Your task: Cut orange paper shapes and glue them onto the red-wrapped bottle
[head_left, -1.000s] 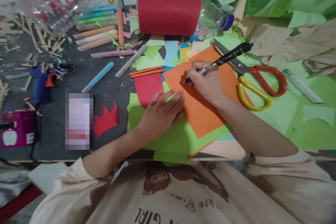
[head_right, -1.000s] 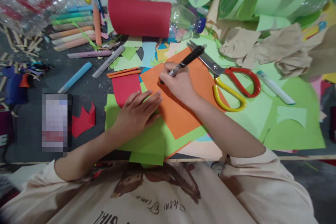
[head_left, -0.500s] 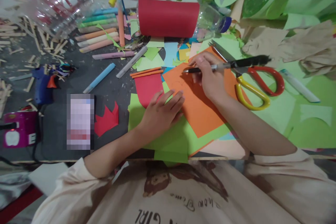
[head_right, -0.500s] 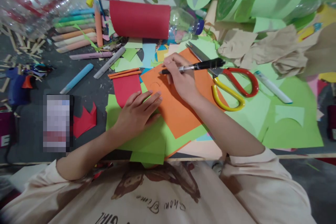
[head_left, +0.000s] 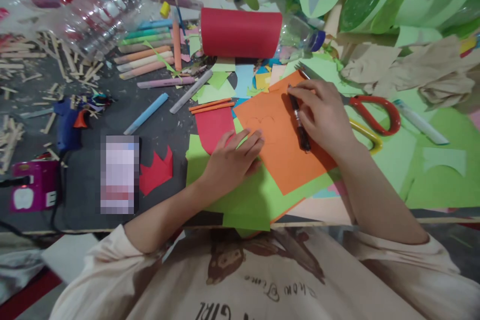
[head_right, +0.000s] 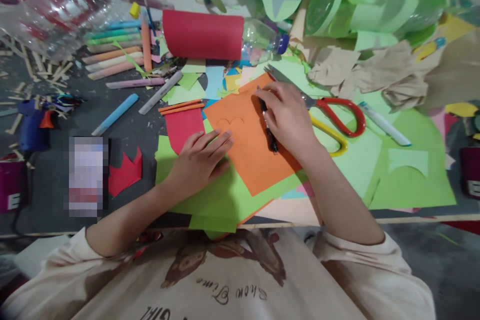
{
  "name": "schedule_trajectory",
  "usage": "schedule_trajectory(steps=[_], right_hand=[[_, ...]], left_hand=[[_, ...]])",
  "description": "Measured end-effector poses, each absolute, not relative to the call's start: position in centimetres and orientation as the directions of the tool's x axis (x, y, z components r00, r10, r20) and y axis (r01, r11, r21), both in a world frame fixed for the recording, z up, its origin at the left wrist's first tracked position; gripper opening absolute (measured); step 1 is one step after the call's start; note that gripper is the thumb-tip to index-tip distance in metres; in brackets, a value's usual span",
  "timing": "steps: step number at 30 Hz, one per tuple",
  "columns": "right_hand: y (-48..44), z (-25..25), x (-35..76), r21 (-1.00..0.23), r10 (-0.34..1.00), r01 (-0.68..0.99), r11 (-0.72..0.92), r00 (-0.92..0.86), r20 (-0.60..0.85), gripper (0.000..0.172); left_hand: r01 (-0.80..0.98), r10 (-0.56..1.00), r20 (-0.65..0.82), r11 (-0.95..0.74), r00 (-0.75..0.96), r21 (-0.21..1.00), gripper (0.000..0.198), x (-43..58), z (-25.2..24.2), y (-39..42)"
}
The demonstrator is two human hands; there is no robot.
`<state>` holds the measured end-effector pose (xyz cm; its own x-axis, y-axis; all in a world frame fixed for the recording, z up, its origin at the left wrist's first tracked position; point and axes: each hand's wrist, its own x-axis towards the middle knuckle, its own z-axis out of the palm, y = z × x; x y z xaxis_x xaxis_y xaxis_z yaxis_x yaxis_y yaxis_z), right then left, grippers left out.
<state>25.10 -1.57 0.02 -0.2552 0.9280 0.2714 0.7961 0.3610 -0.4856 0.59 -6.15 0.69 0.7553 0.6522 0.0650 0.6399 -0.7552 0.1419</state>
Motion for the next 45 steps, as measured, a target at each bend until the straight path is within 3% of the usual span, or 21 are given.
schedule_trajectory(steps=[8,21,26,28,30,33,35,38,41,45], right_hand=[[-2.4,-1.2,22.2,-0.560,0.943,0.759,0.333,-0.262,0.206,0.008],[-2.0,-1.9,22.4,-0.606,0.951,0.732,0.310,-0.247,0.188,0.007],[-1.9,-0.9,22.6,-0.693,0.960,0.666,0.277,-0.213,0.179,0.012],[-2.2,0.0,22.6,-0.801,0.976,0.560,0.211,-0.168,0.140,0.014],[-2.6,1.1,22.4,-0.919,0.990,0.383,0.091,-0.133,0.043,0.016],[-3.4,2.2,21.5,-0.989,0.982,0.129,-0.072,-0.165,-0.093,0.024],[-3.8,2.6,20.8,-0.993,0.971,0.027,-0.114,-0.208,-0.117,0.031],[-4.2,2.5,19.9,-0.991,0.966,-0.050,-0.124,-0.236,-0.109,0.039],[-4.3,2.3,19.6,-0.988,0.967,-0.075,-0.136,-0.228,-0.115,0.042],[-4.3,2.2,19.6,-0.969,0.951,-0.098,-0.229,-0.236,-0.200,0.037]], left_hand=[[0.655,0.663,0.050,-0.747,0.747,0.114,0.037,0.7,1.1,-6.2],[0.681,0.688,0.022,-0.723,0.726,0.118,0.037,0.7,1.3,-6.4],[0.730,0.749,0.039,-0.656,0.662,0.193,0.036,0.5,1.4,-6.2],[0.749,0.796,0.078,-0.594,0.600,0.293,0.035,0.2,1.3,-6.0],[0.694,0.833,0.124,-0.523,0.539,0.494,0.038,0.0,1.1,-5.8],[0.470,0.899,0.107,-0.320,0.425,0.823,0.046,-0.2,1.1,-5.5],[0.309,0.933,0.014,-0.134,0.360,0.942,0.052,-0.2,1.3,-5.3],[0.141,0.877,-0.235,0.193,0.420,0.971,0.055,0.0,1.8,-5.2],[0.105,0.714,-0.451,0.474,0.536,0.874,0.049,0.4,2.3,-4.9],[0.061,0.677,-0.493,0.555,0.547,0.830,0.047,0.7,2.3,-4.8]])
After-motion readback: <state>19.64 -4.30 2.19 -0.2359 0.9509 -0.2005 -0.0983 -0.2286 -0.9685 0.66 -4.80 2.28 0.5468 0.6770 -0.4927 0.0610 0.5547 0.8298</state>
